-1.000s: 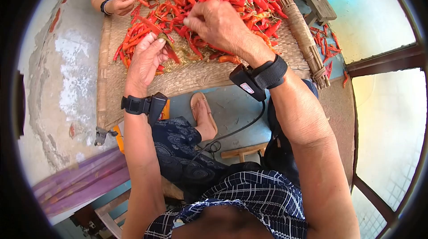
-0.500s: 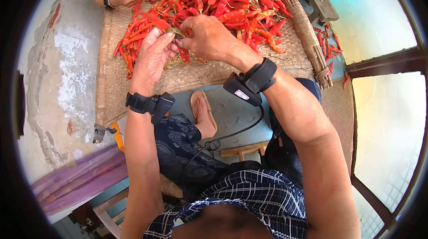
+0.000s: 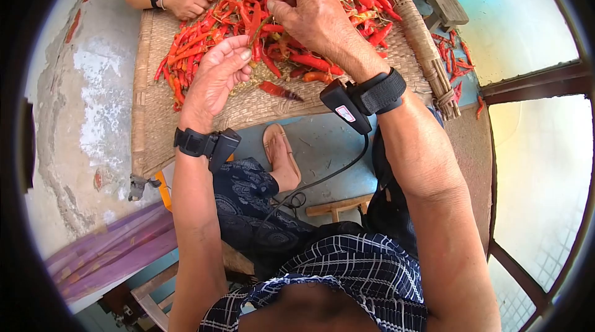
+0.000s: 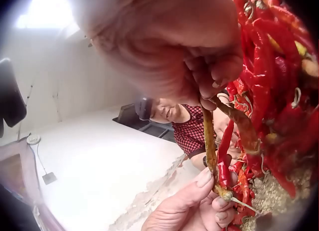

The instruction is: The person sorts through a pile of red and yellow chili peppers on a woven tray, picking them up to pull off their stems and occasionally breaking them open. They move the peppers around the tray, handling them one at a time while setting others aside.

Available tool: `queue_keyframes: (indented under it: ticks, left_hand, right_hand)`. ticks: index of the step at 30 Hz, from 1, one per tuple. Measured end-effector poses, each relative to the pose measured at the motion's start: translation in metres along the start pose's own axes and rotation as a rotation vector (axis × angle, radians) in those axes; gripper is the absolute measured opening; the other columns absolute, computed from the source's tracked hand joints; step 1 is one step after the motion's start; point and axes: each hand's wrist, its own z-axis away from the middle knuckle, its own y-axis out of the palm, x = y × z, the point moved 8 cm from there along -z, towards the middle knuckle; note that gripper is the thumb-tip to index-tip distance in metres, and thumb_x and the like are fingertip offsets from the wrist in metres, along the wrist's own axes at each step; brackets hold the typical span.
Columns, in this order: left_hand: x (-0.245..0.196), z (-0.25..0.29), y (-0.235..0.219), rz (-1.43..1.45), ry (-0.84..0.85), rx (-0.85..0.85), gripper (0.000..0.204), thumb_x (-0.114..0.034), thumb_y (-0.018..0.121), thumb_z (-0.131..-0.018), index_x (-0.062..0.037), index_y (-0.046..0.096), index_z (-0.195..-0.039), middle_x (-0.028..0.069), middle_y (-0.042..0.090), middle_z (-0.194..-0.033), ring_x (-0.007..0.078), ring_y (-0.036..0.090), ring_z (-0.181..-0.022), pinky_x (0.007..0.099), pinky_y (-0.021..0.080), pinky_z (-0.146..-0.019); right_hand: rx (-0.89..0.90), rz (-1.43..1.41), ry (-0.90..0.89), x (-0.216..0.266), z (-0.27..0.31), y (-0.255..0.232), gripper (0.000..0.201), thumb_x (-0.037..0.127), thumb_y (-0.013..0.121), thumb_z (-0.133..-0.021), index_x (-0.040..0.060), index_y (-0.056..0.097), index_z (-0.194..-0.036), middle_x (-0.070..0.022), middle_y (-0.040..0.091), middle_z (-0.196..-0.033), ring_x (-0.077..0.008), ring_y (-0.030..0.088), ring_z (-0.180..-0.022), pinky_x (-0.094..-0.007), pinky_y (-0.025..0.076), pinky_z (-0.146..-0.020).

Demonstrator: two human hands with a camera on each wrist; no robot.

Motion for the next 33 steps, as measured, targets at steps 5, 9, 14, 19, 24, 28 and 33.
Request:
queue_keyframes:
  ticks: [5,9,14,19,24,28,33]
  left_hand:
    - [-0.002,-0.001,0.003,-0.109,-0.004,-0.005,0.038,-0.016,0.063,-0.093,0.0004,0.051,-0.125,-0.0003,0.058,-0.093,0.0058,0.055,-0.077,0.0183,0.046,-0.067]
    - [0.002,-0.002,0.001,-0.099,-0.021,-0.058,0.034,-0.019,0.061,-0.094,0.0,0.054,-0.122,0.0002,0.059,-0.091,0.0052,0.054,-0.075,0.0191,0.045,-0.065]
    - [0.014,-0.018,-0.008,-0.447,0.021,-0.148,0.026,-0.02,0.058,-0.094,-0.003,0.058,-0.114,0.0007,0.06,-0.082,0.0066,0.053,-0.067,0.0206,0.043,-0.06]
    - [-0.006,-0.014,0.005,-0.886,0.221,-0.177,0.02,-0.016,0.06,-0.091,-0.004,0.061,-0.107,0.0,0.06,-0.073,0.0075,0.053,-0.062,0.0213,0.041,-0.058]
    - [0.011,-0.027,-0.009,-0.705,0.145,-0.153,0.019,-0.01,0.06,-0.088,-0.0009,0.062,-0.105,0.0071,0.066,-0.075,0.014,0.062,-0.068,0.0292,0.048,-0.062]
    - [-0.017,-0.011,-0.003,-0.318,0.147,-0.124,0.017,-0.013,0.058,-0.094,-0.0025,0.061,-0.108,0.0019,0.064,-0.086,0.0067,0.055,-0.071,0.0214,0.046,-0.065]
    - [-0.036,0.01,-0.013,-0.266,0.183,-0.148,0.023,-0.014,0.056,-0.096,-0.0018,0.059,-0.115,0.0041,0.066,-0.095,0.0054,0.056,-0.077,0.0201,0.047,-0.068]
  right_hand:
    - [-0.022,-0.056,-0.014,-0.002,-0.004,-0.006,0.017,0.016,0.064,-0.087,-0.0007,0.068,-0.091,-0.0134,0.068,-0.073,-0.0207,0.066,-0.064,-0.0334,0.053,-0.061]
    - [0.025,-0.07,-0.005,-0.003,-0.004,-0.002,0.017,0.017,0.064,-0.088,-0.0002,0.068,-0.089,-0.0109,0.067,-0.071,-0.0183,0.065,-0.063,-0.0324,0.052,-0.06]
    - [-0.061,-0.164,0.036,-0.012,-0.008,-0.017,0.016,0.016,0.064,-0.092,0.0016,0.067,-0.098,-0.0021,0.062,-0.073,-0.0093,0.058,-0.067,-0.0264,0.049,-0.062]
    - [-0.515,0.243,-0.286,0.031,0.002,-0.055,0.032,0.007,0.066,-0.085,0.0004,0.055,-0.114,-0.0136,0.059,-0.086,-0.021,0.056,-0.068,-0.0328,0.047,-0.063]
    - [-0.156,0.121,-0.261,0.03,0.006,-0.003,0.017,0.021,0.067,-0.083,0.0046,0.066,-0.085,-0.017,0.065,-0.074,-0.0358,0.066,-0.072,-0.045,0.053,-0.061]
    - [0.202,0.194,-0.114,0.012,0.019,0.046,0.018,0.022,0.068,-0.082,0.0048,0.067,-0.089,-0.0208,0.066,-0.077,-0.0395,0.065,-0.077,-0.0471,0.053,-0.066]
    - [0.232,0.117,-0.084,0.011,0.017,0.049,0.014,0.017,0.066,-0.081,0.0038,0.068,-0.087,-0.0195,0.066,-0.074,-0.0384,0.066,-0.074,-0.046,0.053,-0.065]
